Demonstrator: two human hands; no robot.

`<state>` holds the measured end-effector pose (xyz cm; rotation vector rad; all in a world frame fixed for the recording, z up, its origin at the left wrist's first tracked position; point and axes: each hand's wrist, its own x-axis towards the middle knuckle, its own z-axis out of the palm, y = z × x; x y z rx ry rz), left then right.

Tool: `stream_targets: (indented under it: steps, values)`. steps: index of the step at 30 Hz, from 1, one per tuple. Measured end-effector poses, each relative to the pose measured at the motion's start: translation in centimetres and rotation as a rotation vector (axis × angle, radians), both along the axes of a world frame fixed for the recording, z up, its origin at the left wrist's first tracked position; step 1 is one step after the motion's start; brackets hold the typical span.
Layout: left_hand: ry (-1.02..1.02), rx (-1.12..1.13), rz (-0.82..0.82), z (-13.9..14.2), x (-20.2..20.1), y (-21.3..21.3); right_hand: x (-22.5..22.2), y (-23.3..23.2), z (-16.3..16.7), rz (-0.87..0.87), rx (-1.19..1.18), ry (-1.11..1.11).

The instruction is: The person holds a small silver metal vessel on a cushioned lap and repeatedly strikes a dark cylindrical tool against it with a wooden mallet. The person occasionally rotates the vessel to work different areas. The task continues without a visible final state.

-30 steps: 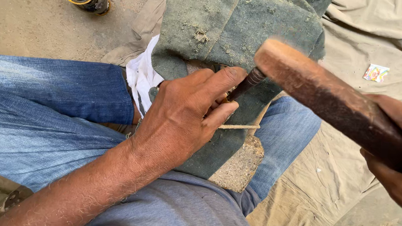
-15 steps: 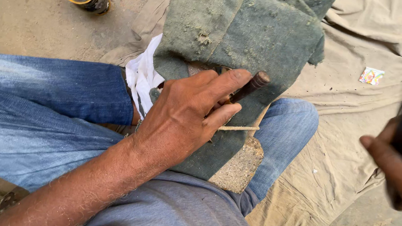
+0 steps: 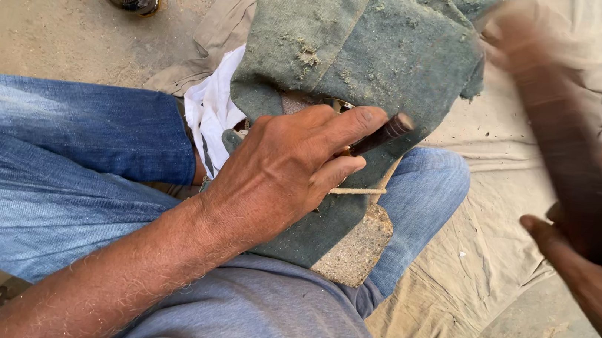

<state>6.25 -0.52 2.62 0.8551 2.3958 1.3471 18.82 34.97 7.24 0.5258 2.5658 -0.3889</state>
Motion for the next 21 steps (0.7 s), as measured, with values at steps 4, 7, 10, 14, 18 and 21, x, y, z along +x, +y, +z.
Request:
stream_targets:
  steps: [4,7,10,14,18,21]
  values:
    - [-0.042,-0.030,-0.009,-0.2,-0.1,0.0,-0.1,-0.5,0.1,0.038,0.001,0.043]
    - [-0.053,-0.006,-0.030,-0.2,-0.2,0.1,-0.6,-1.2,0.4,0.011,0.054,0.016]
    - [-0.014,0.019,-0.017,-0.1,-0.3,-0.1,-0.6,-2.1,1.1,-0.006,0.021,0.053]
    - [-0.043,0.009,-0.060,-0.3,-0.6,-0.3,-0.3,-3.7,1.9,0.192,-0.116,0.355]
    - [0.008,-0.003,-0.062,-0.5,-0.5,-0.4,-0.8,-5.1,2.5,0.111,-0.077,0.273]
    - [-0.023,0.038,-0.064,-0.5,-0.5,-0.4,-1.0,-5.9,2.9,0.060,-0.045,0.256]
